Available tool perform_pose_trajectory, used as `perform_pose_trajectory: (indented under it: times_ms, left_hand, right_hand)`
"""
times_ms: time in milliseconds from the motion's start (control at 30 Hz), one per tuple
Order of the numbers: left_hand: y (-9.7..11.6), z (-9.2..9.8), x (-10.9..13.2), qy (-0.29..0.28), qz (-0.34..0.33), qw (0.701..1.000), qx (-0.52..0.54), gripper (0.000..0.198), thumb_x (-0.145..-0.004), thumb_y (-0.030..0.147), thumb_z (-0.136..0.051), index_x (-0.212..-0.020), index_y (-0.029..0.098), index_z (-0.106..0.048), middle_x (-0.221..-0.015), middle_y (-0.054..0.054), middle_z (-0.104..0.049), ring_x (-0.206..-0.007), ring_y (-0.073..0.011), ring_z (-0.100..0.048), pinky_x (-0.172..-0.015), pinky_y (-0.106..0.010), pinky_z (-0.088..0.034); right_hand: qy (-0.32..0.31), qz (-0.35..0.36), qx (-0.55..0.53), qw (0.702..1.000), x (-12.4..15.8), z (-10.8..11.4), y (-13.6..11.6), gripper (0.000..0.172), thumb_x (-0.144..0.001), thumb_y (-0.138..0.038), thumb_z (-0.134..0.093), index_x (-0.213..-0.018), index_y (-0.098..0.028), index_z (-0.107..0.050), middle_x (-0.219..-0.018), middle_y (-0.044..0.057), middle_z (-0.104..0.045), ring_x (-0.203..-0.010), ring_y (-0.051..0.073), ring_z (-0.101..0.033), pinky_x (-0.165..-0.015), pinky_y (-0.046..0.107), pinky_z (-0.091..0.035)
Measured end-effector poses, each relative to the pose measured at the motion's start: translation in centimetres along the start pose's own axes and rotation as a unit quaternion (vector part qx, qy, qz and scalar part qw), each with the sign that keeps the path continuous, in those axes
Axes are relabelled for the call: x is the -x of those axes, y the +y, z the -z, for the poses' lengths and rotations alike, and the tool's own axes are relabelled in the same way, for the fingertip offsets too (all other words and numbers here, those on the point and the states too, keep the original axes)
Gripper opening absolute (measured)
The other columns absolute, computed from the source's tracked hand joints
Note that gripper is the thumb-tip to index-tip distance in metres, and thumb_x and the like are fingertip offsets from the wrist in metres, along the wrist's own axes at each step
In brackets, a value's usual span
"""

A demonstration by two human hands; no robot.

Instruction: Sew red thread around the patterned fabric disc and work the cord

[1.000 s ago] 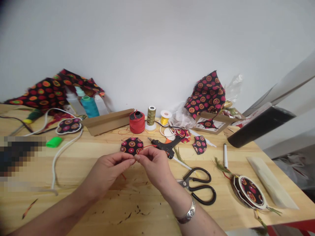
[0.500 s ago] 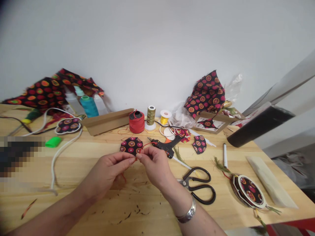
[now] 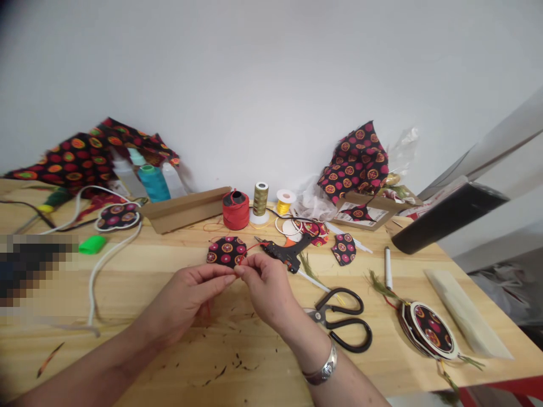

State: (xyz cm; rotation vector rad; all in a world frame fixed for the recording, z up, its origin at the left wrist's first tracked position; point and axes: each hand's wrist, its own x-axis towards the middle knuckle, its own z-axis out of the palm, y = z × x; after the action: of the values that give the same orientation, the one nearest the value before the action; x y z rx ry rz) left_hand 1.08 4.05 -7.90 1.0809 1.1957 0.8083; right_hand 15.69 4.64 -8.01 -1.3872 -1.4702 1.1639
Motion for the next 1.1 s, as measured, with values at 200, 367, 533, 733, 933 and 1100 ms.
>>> perform_pose_trajectory:
  times_ms: [200,367,533,733,933,1100]
  left_hand:
    - [-0.31,0.0,-0.13,0.004,0.022,0.999,0.034,0.016,-0.069,0.032,-0.063,-0.076,0.021,-0.071,-0.046,0.007,-0.051,-0.036,-0.0045,-0.032,-0.035,-0.017,-0.021]
    - [-0.38,-0.03,-0.39,0.022,0.022,0.998,0.063,0.014,-0.066,0.03,-0.065,-0.073,0.019,-0.071,-0.051,0.005,-0.055,-0.036,-0.0032,-0.031,-0.034,-0.017,-0.019]
    - [-0.33,-0.06,-0.29,0.023,0.023,0.999,0.043,0.016,-0.067,0.031,-0.063,-0.073,0.018,-0.07,-0.049,0.005,-0.053,-0.035,-0.0033,-0.031,-0.034,-0.016,-0.021]
    - [-0.6,0.02,-0.27,0.003,0.029,0.999,0.033,0.021,-0.069,0.035,-0.062,-0.075,0.017,-0.068,-0.046,0.007,-0.046,-0.035,-0.0037,-0.03,-0.033,-0.017,-0.019]
    - [-0.19,0.2,-0.12,0.015,-0.021,0.999,0.026,0.024,-0.072,0.039,-0.058,-0.078,0.017,-0.067,-0.046,0.007,-0.045,-0.039,-0.0062,-0.032,-0.039,-0.02,-0.023]
    - [0.27,0.31,-0.22,0.07,-0.07,0.993,-0.064,0.025,-0.071,0.034,-0.06,-0.09,0.019,-0.066,-0.069,0.001,-0.061,-0.055,-0.0117,-0.05,-0.051,-0.023,-0.037]
  right_hand:
    - [-0.003,-0.018,-0.033,0.999,-0.04,-0.18,-0.21,0.014,-0.072,-0.025,-0.057,-0.062,-0.015,-0.055,-0.054,-0.004,-0.045,-0.051,0.008,-0.037,-0.049,0.02,-0.031]
    - [-0.01,-0.059,-0.067,0.996,-0.05,-0.24,-0.17,0.014,-0.071,-0.028,-0.059,-0.066,-0.016,-0.058,-0.048,-0.006,-0.043,-0.042,0.006,-0.032,-0.041,0.02,-0.026]
    - [-0.008,-0.067,-0.077,0.995,-0.15,-0.34,0.03,0.013,-0.068,-0.028,-0.063,-0.066,-0.016,-0.057,-0.05,-0.006,-0.046,-0.041,0.006,-0.032,-0.04,0.019,-0.026]
    - [-0.002,-0.05,-0.036,0.998,-0.2,-0.28,0.15,0.013,-0.07,-0.026,-0.061,-0.064,-0.015,-0.057,-0.048,-0.006,-0.043,-0.043,0.006,-0.032,-0.041,0.019,-0.027]
    - [0.009,0.013,0.013,1.0,-0.24,0.08,0.25,0.013,-0.073,-0.024,-0.057,-0.063,-0.016,-0.056,-0.058,-0.003,-0.052,-0.054,0.01,-0.043,-0.051,0.02,-0.034]
    - [0.042,0.056,0.071,0.995,-0.25,0.28,0.4,0.012,-0.076,-0.024,-0.055,-0.066,-0.017,-0.058,-0.062,-0.001,-0.057,-0.06,0.013,-0.049,-0.057,0.022,-0.037]
